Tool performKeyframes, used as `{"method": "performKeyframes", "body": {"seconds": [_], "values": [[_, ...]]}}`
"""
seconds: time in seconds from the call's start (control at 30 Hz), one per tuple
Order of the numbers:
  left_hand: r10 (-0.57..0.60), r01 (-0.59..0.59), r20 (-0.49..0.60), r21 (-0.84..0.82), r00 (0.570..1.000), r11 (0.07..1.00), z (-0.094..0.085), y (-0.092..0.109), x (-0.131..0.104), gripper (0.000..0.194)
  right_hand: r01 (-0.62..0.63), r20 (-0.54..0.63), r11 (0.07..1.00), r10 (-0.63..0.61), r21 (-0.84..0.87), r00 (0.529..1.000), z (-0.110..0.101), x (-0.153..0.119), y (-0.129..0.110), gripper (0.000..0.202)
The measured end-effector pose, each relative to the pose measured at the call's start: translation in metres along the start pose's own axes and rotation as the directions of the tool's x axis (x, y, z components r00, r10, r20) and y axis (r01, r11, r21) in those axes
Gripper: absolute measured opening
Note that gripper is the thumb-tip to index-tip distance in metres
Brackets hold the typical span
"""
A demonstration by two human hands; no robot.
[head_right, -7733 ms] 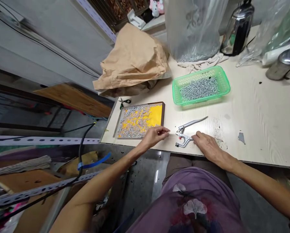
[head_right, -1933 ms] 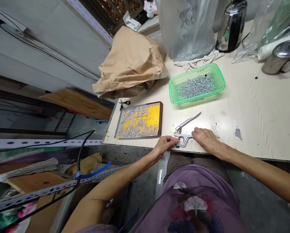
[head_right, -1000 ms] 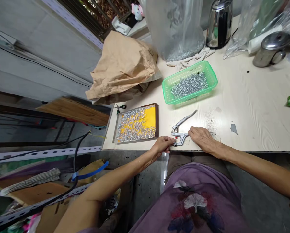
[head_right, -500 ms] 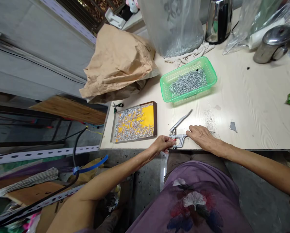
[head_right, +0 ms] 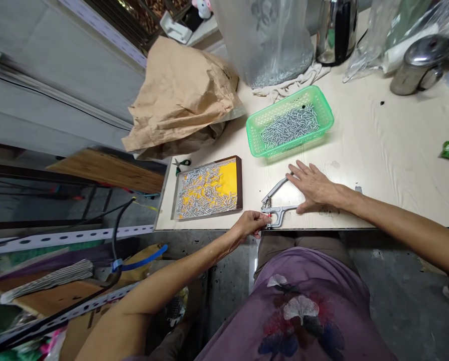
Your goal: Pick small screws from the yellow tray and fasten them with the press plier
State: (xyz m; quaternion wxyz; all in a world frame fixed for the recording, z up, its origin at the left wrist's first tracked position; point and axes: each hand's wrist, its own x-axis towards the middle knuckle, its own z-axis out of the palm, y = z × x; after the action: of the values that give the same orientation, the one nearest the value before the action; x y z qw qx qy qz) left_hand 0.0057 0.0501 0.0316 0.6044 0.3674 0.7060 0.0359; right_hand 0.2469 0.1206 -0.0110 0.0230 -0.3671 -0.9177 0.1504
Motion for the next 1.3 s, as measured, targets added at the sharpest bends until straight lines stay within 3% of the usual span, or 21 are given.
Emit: {"method": "performKeyframes", "body": {"seconds": [0.17,0.4,0.47,0.5,0.57,0.63,0.73,0.8,1.0,1.17,1.3], "values": [[-0.019,0.019,-0.013,0.0,1.0,1.0,0.0,0.001,0.0,0.024,0.002,0.001,1.0,-0.002,-0.007,1.0,-0.005,0.005,-0.002,0.103],[-0.025,0.027,-0.032,0.049,0.999,0.998,0.0,-0.007,0.0,0.021,0.023,-0.045,0.997,-0.027,-0.079,0.999,-0.007,0.0,-0.01,0.064],[0.072,-0.053,-0.104,0.175,0.992,0.983,-0.002,-0.011,-0.002,0.023,0.026,-0.033,0.994,-0.03,-0.102,0.999,-0.009,-0.002,-0.014,0.053],[0.18,-0.134,-0.152,0.273,0.972,0.953,-0.003,-0.011,-0.004,0.024,0.028,-0.024,0.993,-0.031,-0.114,0.999,-0.01,-0.003,-0.016,0.048],[0.464,-0.322,-0.191,0.498,0.865,0.805,-0.004,-0.01,-0.004,0.021,0.033,-0.009,0.99,-0.035,-0.139,0.999,-0.013,-0.005,-0.02,0.039],[0.692,-0.464,-0.101,0.673,0.715,0.577,0.0,-0.004,0.0,0.019,0.035,-0.001,0.986,-0.035,-0.161,0.999,-0.015,-0.007,-0.024,0.036],[0.819,-0.564,0.113,0.777,0.562,0.28,0.012,0.011,0.014,0.047,0.023,0.005,0.984,-0.022,-0.177,1.0,-0.017,-0.009,-0.03,0.039],[0.83,-0.589,0.211,0.791,0.516,0.166,0.02,0.019,0.026,0.056,0.008,-0.001,0.983,-0.009,-0.186,1.0,-0.017,-0.011,-0.033,0.041],[0.777,-0.622,0.344,0.78,0.527,0.077,0.024,0.025,0.041,0.043,-0.029,-0.042,0.987,0.023,-0.159,0.999,-0.014,-0.016,-0.04,0.033],[0.76,-0.596,0.342,0.799,0.553,0.074,0.028,0.02,0.038,0.024,-0.038,-0.065,0.995,0.032,-0.094,0.997,-0.006,-0.018,-0.045,0.01],[0.769,-0.581,0.323,0.811,0.552,0.076,0.032,0.017,0.04,0.018,-0.045,-0.093,0.998,0.04,-0.053,0.995,-0.001,-0.019,-0.052,0.02]]}}
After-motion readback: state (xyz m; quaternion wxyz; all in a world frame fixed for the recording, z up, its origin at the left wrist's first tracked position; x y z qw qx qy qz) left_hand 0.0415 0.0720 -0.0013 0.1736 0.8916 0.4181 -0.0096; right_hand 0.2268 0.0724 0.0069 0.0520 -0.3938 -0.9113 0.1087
